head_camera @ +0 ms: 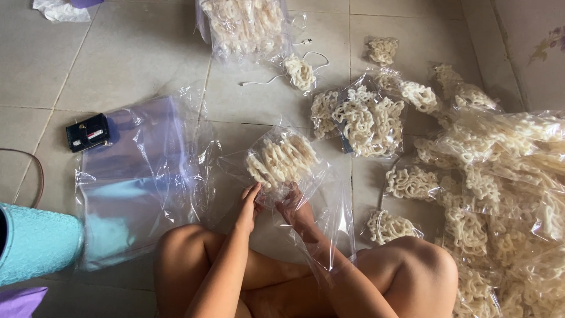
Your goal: Packing white crackers into clear plastic bags while sitting on the floor.
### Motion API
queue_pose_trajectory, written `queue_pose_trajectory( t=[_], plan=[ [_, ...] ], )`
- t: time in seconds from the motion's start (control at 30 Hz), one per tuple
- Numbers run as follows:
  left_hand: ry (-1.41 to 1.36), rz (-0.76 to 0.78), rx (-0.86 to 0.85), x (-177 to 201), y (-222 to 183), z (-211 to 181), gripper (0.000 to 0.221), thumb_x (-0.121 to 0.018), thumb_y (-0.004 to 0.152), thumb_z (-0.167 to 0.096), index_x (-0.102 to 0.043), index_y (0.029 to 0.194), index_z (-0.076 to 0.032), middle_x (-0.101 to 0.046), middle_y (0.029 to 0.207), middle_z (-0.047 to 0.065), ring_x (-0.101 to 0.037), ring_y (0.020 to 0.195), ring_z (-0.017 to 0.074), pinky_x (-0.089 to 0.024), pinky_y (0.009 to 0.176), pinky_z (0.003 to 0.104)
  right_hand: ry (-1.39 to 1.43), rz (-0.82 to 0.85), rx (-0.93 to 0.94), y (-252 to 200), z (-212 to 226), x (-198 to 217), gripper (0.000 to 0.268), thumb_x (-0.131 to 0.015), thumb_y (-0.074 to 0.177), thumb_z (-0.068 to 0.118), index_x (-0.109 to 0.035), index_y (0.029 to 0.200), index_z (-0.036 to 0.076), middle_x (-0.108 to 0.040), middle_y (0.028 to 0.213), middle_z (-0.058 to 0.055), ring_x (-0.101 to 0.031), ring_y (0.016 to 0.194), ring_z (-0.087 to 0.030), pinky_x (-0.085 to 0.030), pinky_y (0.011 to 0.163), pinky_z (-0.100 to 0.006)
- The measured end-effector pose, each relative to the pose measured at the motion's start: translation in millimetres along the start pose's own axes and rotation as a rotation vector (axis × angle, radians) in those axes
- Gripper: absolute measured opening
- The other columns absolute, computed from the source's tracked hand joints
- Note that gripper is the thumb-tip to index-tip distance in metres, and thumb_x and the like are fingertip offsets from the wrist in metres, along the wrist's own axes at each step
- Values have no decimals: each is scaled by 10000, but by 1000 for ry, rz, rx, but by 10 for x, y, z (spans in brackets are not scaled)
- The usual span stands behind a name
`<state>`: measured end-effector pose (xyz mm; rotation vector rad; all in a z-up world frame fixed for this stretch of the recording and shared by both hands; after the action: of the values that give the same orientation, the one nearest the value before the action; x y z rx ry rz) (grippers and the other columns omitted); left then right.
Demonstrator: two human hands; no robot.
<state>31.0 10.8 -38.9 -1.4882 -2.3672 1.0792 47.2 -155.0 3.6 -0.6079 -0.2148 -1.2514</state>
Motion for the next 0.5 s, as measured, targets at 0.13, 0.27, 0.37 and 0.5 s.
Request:
queue_pose_trajectory(
  t=[0.13, 0.27, 0.37, 0.5],
  plan=[
    [10, -5, -6, -5, 3, -10, 470, -833, 839, -503, -617, 1110, -186, -607, 971, 23, -640, 819, 184, -418, 640, 259, -11, 8, -14, -10, 17, 25, 616, -669, 851, 267, -435, 1408, 151, -683, 1061, -199, -698, 1045, -505, -561, 909, -629],
    [-3, -7, -11, -29, -39, -49, 485, -821, 850, -499, -601, 1135, -174, -605, 1003, 32, -637, 865, 191, -434, 679, 254, -66, 19, -62, -27, 66, 67, 525, -657, 866, 282, -485, 1336, 122, -685, 1070, -196, -707, 1037, -494, -566, 906, -615],
    [9, -30, -25, 161, 332, 207, 521, -798, 883, -527, -641, 1260, -204, -586, 1240, 100, -594, 1142, 312, -429, 910, 375, -271, 41, -49, -59, -55, 65, 462, -635, 893, 308, -513, 1299, 126, -663, 1104, -199, -719, 979, -488, -585, 856, -605],
    [-17, -20, -28, 86, 286, 142, 546, -795, 887, -521, -620, 1287, -193, -568, 1259, 98, -578, 1139, 303, -453, 915, 372, -438, 57, 5, -254, 30, 233, 527, -629, 925, 243, -445, 1401, 110, -659, 1186, -198, -711, 1055, -468, -585, 899, -588]
  ],
)
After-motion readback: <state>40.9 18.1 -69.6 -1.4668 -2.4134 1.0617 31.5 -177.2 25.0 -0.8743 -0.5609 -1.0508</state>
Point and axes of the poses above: each hand's wrist, its own y-axis towards the middle knuckle, its own x-axis out of the back of the hand, z = x × y, the point moved 4 cm from there along y, towards the middle knuckle
